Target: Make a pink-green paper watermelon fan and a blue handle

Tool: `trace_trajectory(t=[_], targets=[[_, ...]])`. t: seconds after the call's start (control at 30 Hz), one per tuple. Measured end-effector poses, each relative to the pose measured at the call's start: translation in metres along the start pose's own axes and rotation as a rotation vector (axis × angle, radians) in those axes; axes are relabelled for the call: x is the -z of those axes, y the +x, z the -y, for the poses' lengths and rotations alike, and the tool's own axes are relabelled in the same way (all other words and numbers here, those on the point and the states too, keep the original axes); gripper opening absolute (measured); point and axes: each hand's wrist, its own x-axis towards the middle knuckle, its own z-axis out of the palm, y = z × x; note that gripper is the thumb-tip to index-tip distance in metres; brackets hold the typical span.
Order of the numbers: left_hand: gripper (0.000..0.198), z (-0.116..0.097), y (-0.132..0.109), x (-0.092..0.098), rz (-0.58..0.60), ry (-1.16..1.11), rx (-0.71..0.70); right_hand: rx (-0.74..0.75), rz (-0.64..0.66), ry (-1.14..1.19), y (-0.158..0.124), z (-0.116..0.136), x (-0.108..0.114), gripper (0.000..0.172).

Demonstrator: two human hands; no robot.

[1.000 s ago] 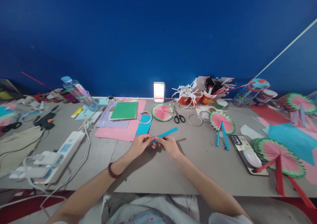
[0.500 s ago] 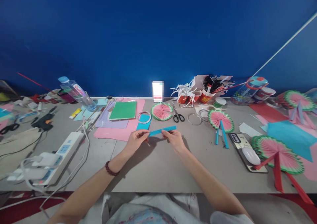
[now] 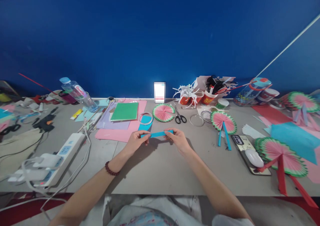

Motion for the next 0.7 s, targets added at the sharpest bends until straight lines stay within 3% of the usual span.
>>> trace_trajectory(t=[0.17, 0.4, 0.7], targets=[[0.037, 0.002, 0.004, 0.005, -0.057, -0.03, -0.004, 0.112, 0.007, -0.181, 0.002, 0.004, 0.006, 0.034], [0.037, 0.004, 0.006, 0.01, -0.136, -0.086, -0.042, 0.103, 0.019, -0.297, -0.002, 0.007, 0.009, 0.041], [0.028, -0.001, 0.004, 0.008, -0.135, -0.16, -0.125, 0.125, 0.008, -0.197, 0.002, 0.008, 0.013, 0.037]])
